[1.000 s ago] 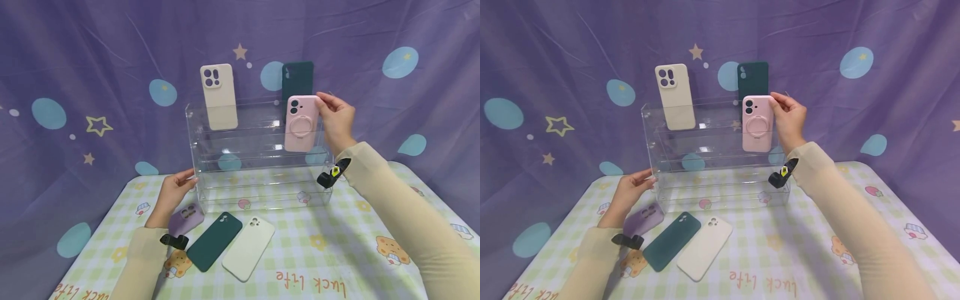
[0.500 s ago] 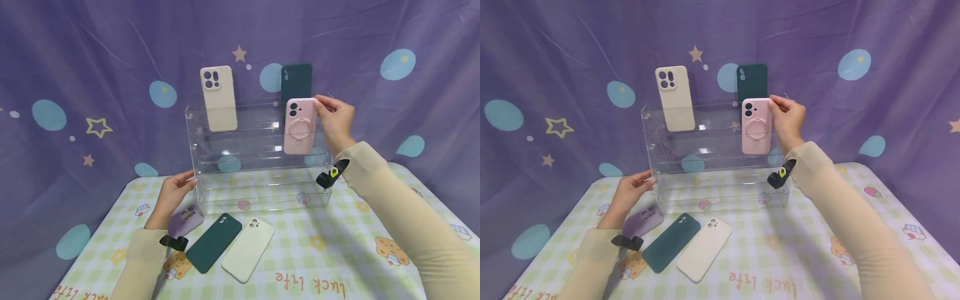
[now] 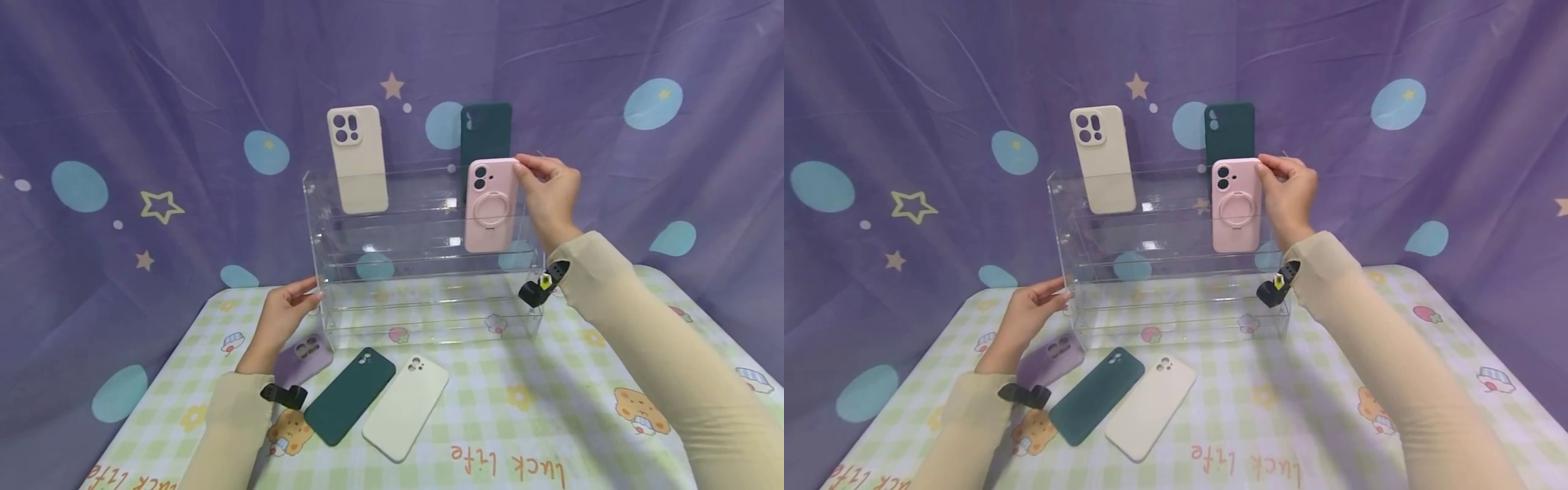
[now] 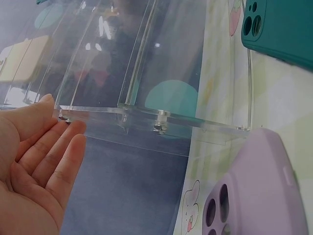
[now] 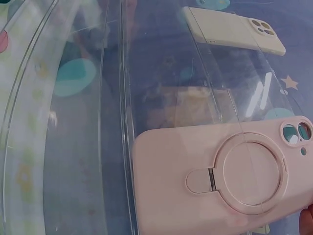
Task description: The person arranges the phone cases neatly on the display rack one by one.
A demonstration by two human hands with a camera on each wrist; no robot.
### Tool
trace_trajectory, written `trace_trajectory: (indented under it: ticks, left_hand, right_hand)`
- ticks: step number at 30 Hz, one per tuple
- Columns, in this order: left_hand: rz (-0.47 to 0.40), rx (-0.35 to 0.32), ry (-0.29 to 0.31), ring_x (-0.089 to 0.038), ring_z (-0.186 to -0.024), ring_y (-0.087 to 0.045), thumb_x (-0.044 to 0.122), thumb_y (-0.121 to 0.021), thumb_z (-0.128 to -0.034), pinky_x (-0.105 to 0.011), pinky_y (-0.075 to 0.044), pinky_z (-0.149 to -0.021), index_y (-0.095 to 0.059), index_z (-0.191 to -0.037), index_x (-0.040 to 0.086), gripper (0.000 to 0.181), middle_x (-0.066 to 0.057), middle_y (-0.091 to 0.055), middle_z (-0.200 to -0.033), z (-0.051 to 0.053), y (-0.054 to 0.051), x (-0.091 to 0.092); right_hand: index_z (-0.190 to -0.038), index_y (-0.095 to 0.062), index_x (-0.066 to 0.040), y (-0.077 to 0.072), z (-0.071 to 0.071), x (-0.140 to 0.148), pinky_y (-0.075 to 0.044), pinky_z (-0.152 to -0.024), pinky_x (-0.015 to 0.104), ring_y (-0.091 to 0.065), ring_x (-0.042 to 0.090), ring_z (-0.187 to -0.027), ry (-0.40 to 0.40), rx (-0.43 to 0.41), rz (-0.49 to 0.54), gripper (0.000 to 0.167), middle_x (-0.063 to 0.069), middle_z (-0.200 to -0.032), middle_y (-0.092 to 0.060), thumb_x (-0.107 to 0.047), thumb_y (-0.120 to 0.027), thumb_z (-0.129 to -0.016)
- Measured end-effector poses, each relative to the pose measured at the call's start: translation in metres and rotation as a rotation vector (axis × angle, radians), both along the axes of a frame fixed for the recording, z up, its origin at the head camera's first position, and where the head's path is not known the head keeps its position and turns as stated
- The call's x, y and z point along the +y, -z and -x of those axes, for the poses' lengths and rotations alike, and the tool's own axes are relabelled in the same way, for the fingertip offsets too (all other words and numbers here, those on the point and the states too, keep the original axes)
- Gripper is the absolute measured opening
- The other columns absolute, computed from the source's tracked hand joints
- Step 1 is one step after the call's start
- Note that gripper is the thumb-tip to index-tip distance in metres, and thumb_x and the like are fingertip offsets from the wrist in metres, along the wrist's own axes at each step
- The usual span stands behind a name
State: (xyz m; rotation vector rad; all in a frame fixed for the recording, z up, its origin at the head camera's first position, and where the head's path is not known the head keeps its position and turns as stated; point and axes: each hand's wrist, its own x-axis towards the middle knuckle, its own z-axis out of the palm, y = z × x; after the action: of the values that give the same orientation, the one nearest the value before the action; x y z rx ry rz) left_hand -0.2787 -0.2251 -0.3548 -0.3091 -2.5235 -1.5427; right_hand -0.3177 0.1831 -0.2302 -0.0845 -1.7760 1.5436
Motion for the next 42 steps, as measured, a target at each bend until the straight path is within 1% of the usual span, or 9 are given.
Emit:
trace_trajectory:
  ticks: [4,10,16,20,26,31,34,38,42]
  left_hand:
    - [-0.005,0.002,0.001,0.005,-0.088,-0.062,0.022,-0.063,-0.092,-0.035,-0.054,-0.082,-0.056,-0.13,0.003,0.043,-0.014,-0.06,-0.125,0.0,0.0,0.0]
    - [0.004,0.001,-0.007,0.0,-0.09,-0.063,0.022,-0.063,-0.0921,-0.029,-0.054,-0.079,-0.056,-0.13,0.003,0.043,-0.014,-0.06,-0.125,0.0,0.0,0.0]
    - [-0.003,0.017,-0.013,-0.002,-0.092,-0.064,0.018,-0.063,-0.0922,-0.026,-0.054,-0.078,-0.056,-0.129,0.0,0.041,-0.016,-0.059,-0.125,-0.002,-0.001,0.003]
    - [-0.011,0.03,-0.027,0.007,-0.087,-0.061,0.015,-0.063,-0.0915,-0.015,-0.051,-0.073,-0.057,-0.127,-0.001,0.039,-0.018,-0.059,-0.125,-0.007,-0.006,0.007]
    - [-0.042,0.117,-0.074,0.01,-0.075,-0.059,0.004,-0.063,-0.0895,-0.012,-0.048,-0.061,-0.058,-0.124,-0.007,0.036,-0.026,-0.062,-0.113,-0.026,-0.029,0.018]
    - [-0.11,0.207,-0.119,0.008,-0.08,-0.061,0.001,-0.063,-0.0884,-0.009,-0.048,-0.066,-0.06,-0.121,-0.007,0.034,-0.026,-0.062,-0.113,-0.036,-0.044,0.022]
    - [-0.149,0.217,-0.124,0.005,-0.085,-0.063,0.002,-0.064,-0.088,-0.011,-0.049,-0.069,-0.061,-0.12,-0.006,0.033,-0.026,-0.062,-0.113,-0.04,-0.05,0.023]
    - [-0.14,0.22,-0.072,0.004,-0.085,-0.063,0.004,-0.065,-0.0884,-0.013,-0.05,-0.067,-0.063,-0.12,-0.003,0.032,-0.019,-0.066,-0.112,-0.043,-0.049,0.026]
    - [-0.101,0.207,0.032,0.004,-0.086,-0.063,0.008,-0.064,-0.0898,-0.015,-0.051,-0.071,-0.063,-0.121,0.0,0.032,-0.017,-0.065,-0.114,-0.043,-0.04,0.034]
  right_hand:
    - [-0.106,-0.072,-0.002,0.002,-0.002,0.001,-0.046,-0.075,0.014,-0.055,0.005,-0.089,-0.015,0.002,0.002,0.024,-0.005,-0.091,-0.063,-0.012,-0.072,-0.084]
    - [-0.108,-0.071,-0.001,0.005,-0.008,0.006,-0.047,-0.076,0.014,-0.059,0.005,-0.088,-0.064,-0.007,0.026,0.027,0.003,-0.099,-0.067,-0.012,-0.072,-0.083]
    - [-0.111,-0.069,-0.002,0.013,-0.022,0.021,-0.047,-0.075,0.013,-0.061,0.003,-0.087,-0.158,-0.047,0.024,0.033,-0.011,-0.092,-0.068,-0.019,-0.074,-0.083]
    - [-0.115,-0.068,-0.005,0.031,-0.04,0.037,-0.046,-0.077,0.011,-0.061,-0.001,-0.089,-0.178,-0.107,-0.132,0.038,-0.018,-0.093,-0.067,-0.027,-0.072,-0.084]
    - [-0.118,-0.066,-0.005,0.065,-0.067,0.057,-0.045,-0.075,0.006,-0.059,-0.007,-0.09,-0.181,-0.197,-0.285,0.046,-0.026,-0.093,-0.064,-0.036,-0.069,-0.085]
    - [-0.122,-0.064,-0.008,0.09,-0.081,0.069,-0.044,-0.072,0.005,-0.055,-0.011,-0.09,-0.185,-0.28,-0.38,0.049,-0.03,-0.092,-0.061,-0.042,-0.066,-0.087]
    - [-0.123,-0.063,-0.009,0.105,-0.085,0.071,-0.044,-0.072,0.005,-0.053,-0.012,-0.092,-0.209,-0.325,-0.377,0.051,-0.03,-0.092,-0.06,-0.043,-0.065,-0.087]
    - [-0.126,-0.06,-0.006,0.121,-0.088,0.073,-0.044,-0.073,0.005,-0.053,-0.012,-0.09,-0.247,-0.365,-0.354,0.052,-0.029,-0.091,-0.06,-0.042,-0.064,-0.088]
    - [-0.127,-0.06,-0.005,0.135,-0.091,0.074,-0.044,-0.071,0.006,-0.052,-0.014,-0.09,-0.247,-0.371,-0.34,0.052,-0.029,-0.09,-0.06,-0.039,-0.066,-0.088]
